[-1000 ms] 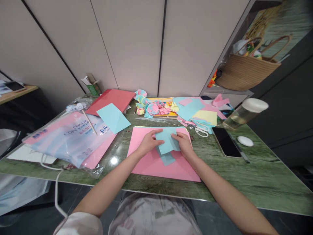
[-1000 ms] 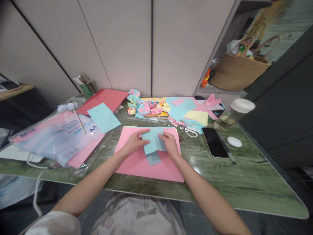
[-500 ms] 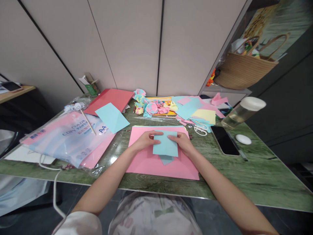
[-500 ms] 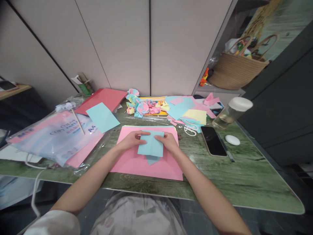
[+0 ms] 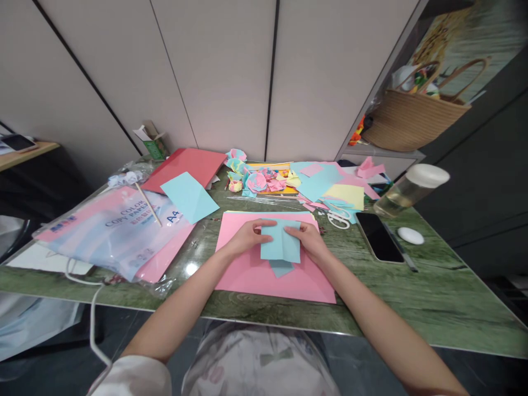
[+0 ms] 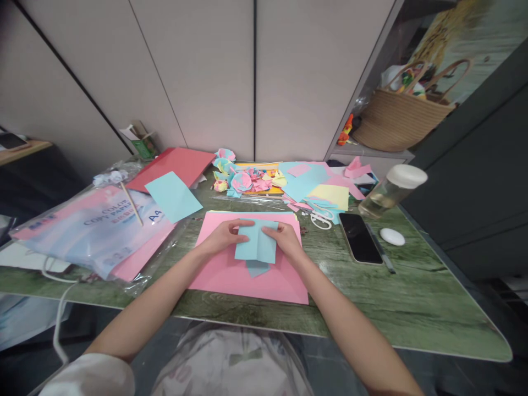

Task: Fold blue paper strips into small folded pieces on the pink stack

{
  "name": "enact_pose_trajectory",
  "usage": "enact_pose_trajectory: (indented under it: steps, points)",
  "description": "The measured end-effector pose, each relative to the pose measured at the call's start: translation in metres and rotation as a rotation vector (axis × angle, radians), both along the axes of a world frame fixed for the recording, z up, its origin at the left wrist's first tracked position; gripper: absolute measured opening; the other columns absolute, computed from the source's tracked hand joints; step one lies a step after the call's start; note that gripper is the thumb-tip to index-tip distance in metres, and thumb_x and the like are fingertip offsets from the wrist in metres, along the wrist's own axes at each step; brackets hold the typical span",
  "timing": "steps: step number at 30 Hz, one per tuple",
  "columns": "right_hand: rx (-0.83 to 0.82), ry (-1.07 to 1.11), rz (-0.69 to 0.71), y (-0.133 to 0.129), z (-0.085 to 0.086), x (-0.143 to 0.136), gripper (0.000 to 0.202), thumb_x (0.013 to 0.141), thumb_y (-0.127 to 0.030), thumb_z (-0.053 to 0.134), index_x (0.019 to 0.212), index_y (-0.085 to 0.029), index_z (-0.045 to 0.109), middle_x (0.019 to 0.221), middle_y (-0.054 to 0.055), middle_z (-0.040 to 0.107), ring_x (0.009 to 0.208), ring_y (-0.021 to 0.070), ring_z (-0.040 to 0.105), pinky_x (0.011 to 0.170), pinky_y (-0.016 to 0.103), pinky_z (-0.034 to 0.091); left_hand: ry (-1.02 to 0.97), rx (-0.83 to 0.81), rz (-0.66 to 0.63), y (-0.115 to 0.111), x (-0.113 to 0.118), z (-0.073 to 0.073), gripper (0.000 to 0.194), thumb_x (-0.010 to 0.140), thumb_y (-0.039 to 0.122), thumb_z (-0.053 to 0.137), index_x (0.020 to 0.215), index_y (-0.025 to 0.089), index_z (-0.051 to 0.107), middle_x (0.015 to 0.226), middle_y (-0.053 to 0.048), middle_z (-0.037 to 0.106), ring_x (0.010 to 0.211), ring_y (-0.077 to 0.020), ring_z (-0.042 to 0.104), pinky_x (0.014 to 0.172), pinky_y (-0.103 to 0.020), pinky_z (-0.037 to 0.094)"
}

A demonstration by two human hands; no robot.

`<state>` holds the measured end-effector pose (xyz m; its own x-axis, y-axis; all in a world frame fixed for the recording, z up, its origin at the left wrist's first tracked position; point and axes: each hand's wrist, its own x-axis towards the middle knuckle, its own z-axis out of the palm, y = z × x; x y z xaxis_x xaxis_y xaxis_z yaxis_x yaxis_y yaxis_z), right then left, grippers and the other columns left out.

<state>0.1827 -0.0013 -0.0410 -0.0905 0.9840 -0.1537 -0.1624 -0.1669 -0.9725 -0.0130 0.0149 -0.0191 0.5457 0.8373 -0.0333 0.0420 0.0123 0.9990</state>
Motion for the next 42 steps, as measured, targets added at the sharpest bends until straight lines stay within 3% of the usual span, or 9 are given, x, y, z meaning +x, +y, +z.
enact_pose_trajectory:
  steps: [13, 19, 38, 42]
  points:
    - [-0.037, 0.024, 0.021, 0.0016, 0.0000, 0.0026, 0.035, 0.057, -0.039, 0.069, 0.085, -0.017, 0.064, 0.086, 0.006, 0.067, 0.074, 0.0203, 0.061, 0.069, 0.032, 0.046, -0.004, 0.011, 0.032, -0.0039, 0.0014, 0.0044, 0.052, 0.061, 0.028, 0.068, 0.111, 0.021, 0.053, 0.107, -0.007, 0.054, 0.083, -0.0171, 0.056, 0.068, -0.029, 0.048]
    - [0.013, 0.021, -0.038, 0.0015, -0.0008, -0.0007, 0.038, 0.056, -0.041, 0.068, 0.085, -0.017, 0.063, 0.087, 0.006, 0.067, 0.077, 0.0211, 0.061, 0.072, 0.034, 0.046, -0.001, 0.062, 0.103, -0.0064, 0.0060, 0.0040, 0.055, 0.058, 0.029, 0.070, 0.110, 0.022, 0.053, 0.111, -0.007, 0.050, 0.080, -0.0151, 0.056, 0.064, -0.027, 0.049]
    - [0.018, 0.072, -0.078, 0.0026, -0.0031, 0.0008, 0.032, 0.059, -0.039, 0.067, 0.081, -0.017, 0.063, 0.078, 0.003, 0.067, 0.067, 0.0170, 0.060, 0.064, 0.029, 0.046, -0.037, 0.022, 0.115, -0.0067, 0.0039, 0.0061, 0.053, 0.062, 0.023, 0.067, 0.112, 0.019, 0.051, 0.106, -0.008, 0.054, 0.077, -0.0150, 0.057, 0.063, -0.028, 0.049]
    - [-0.043, 0.078, 0.011, 0.0010, 0.0021, 0.0036, 0.031, 0.061, -0.040, 0.066, 0.083, -0.017, 0.063, 0.077, 0.004, 0.067, 0.065, 0.0164, 0.060, 0.060, 0.028, 0.046, -0.034, 0.018, 0.105, -0.0046, 0.0016, 0.0050, 0.054, 0.061, 0.024, 0.067, 0.112, 0.019, 0.051, 0.100, -0.007, 0.057, 0.076, -0.0152, 0.056, 0.063, -0.027, 0.048]
